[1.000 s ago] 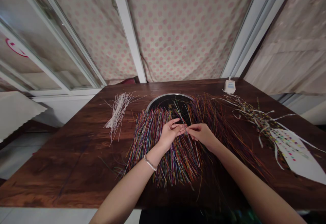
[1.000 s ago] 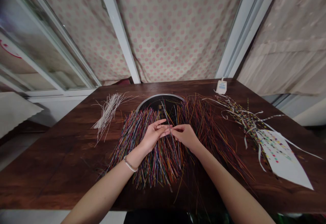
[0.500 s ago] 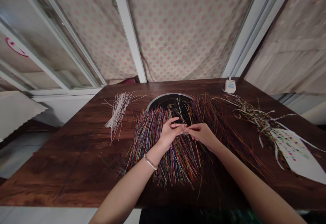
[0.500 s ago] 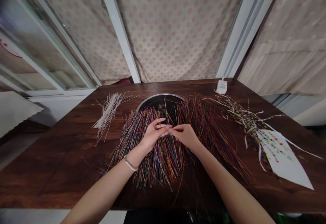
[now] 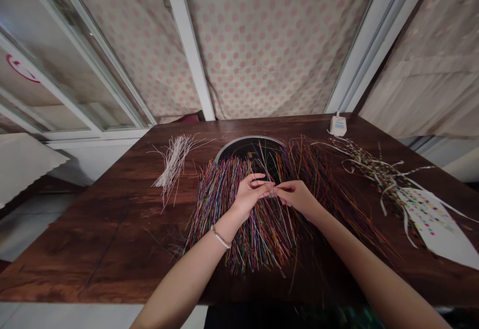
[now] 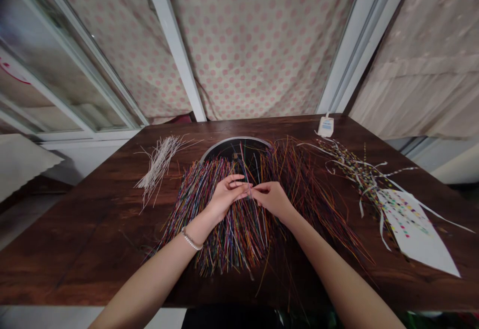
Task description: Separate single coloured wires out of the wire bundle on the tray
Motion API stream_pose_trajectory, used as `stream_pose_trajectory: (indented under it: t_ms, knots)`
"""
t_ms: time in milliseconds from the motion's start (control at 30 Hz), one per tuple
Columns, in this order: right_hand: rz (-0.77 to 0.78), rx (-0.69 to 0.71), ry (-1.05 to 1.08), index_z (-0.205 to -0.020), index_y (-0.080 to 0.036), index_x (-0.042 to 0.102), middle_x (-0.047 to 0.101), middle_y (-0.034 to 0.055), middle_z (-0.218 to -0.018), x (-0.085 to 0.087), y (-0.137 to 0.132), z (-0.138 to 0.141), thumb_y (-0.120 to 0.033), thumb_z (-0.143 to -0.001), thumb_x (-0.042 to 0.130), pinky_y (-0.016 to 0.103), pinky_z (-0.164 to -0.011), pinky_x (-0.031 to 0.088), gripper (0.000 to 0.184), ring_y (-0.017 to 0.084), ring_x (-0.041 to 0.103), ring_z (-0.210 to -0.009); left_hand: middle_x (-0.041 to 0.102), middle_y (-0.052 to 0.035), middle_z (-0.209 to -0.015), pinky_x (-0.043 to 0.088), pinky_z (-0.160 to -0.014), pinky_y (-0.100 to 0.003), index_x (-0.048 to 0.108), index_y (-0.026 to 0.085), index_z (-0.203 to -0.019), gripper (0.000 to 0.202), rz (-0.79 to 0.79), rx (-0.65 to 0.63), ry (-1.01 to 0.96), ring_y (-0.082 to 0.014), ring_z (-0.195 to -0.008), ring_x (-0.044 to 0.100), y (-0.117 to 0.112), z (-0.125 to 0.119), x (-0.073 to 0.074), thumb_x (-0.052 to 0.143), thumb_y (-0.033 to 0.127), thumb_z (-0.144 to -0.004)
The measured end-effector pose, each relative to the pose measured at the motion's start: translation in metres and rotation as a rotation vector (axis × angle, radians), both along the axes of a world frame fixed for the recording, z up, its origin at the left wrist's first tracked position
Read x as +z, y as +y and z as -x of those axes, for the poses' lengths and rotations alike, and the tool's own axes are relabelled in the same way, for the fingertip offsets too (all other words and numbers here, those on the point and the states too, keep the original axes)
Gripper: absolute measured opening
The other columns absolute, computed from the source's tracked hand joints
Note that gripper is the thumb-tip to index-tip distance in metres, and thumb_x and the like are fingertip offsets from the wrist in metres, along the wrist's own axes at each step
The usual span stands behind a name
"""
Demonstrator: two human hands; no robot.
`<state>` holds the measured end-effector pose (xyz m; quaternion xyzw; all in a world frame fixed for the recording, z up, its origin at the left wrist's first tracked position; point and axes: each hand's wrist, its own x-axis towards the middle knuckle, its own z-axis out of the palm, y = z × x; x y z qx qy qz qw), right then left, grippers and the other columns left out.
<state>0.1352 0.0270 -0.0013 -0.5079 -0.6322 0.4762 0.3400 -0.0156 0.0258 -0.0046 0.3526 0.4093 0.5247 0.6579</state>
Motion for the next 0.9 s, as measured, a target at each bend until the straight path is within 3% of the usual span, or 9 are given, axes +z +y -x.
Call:
stream_pose_trajectory:
  t_ms: [367, 533, 700, 800, 900]
  knots:
    - [-0.137, -0.002, -0.088, -0.062, -0.013, 0.068, 0.054, -0.0006, -0.048, -0.0041, 0.0013, 0.0000, -0.031, -0.069, 0.056, 0.021, -0.046, 0.035, 0.023, 0.009, 0.046, -0.045, 0.069, -0.0114, -0.082, 0.051, -0.075, -0.033, 0.056, 0.011, -0.093, 0.035, 0.028, -0.028, 0.008, -0.0142, -0.069, 0.065, -0.0008, 0.0011, 0.0030, 0.073, 0.025, -0.065]
    - [-0.114, -0.008, -0.051, -0.064, -0.013, 0.066, 0.055, -0.0006, -0.048, -0.0049, 0.0015, -0.0001, -0.033, -0.070, 0.057, 0.021, -0.045, 0.037, 0.023, 0.009, 0.047, -0.044, 0.068, -0.0059, -0.075, 0.050, -0.072, -0.029, 0.057, 0.011, -0.090, 0.038, 0.021, -0.003, 0.018, -0.0131, -0.066, 0.064, 0.0006, 0.0009, -0.0010, 0.076, 0.016, -0.058]
    - [-0.035, -0.051, 0.101, -0.073, -0.013, 0.065, 0.051, -0.0028, -0.045, -0.0006, 0.0021, 0.0003, -0.030, -0.070, 0.056, 0.019, -0.038, 0.031, 0.020, 0.006, 0.040, -0.037, 0.068, -0.0101, -0.082, 0.049, -0.071, -0.028, 0.055, 0.011, -0.092, 0.036, 0.016, 0.017, 0.015, -0.0151, -0.073, 0.065, 0.0013, 0.0003, -0.0038, 0.073, 0.010, -0.061]
    - [0.018, -0.089, 0.198, -0.079, -0.012, 0.062, 0.057, -0.0005, -0.054, -0.0002, 0.0033, 0.0004, -0.029, -0.068, 0.057, 0.018, -0.035, 0.029, 0.021, 0.005, 0.041, -0.037, 0.068, -0.0111, -0.084, 0.049, -0.073, -0.030, 0.049, 0.011, -0.106, 0.049, 0.008, 0.006, 0.004, -0.0170, -0.076, 0.065, 0.0007, -0.0012, -0.0050, 0.071, 0.007, -0.062]
    - [0.031, -0.110, 0.262, -0.081, -0.013, 0.058, 0.058, -0.0003, -0.057, -0.0014, 0.0043, 0.0010, -0.029, -0.066, 0.059, 0.017, -0.034, 0.030, 0.022, 0.005, 0.042, -0.038, 0.068, -0.0086, -0.082, 0.048, -0.076, -0.032, 0.029, 0.015, -0.128, 0.076, -0.020, 0.005, -0.035, -0.0173, -0.078, 0.066, -0.0009, -0.0023, -0.0043, 0.069, 0.003, -0.064]
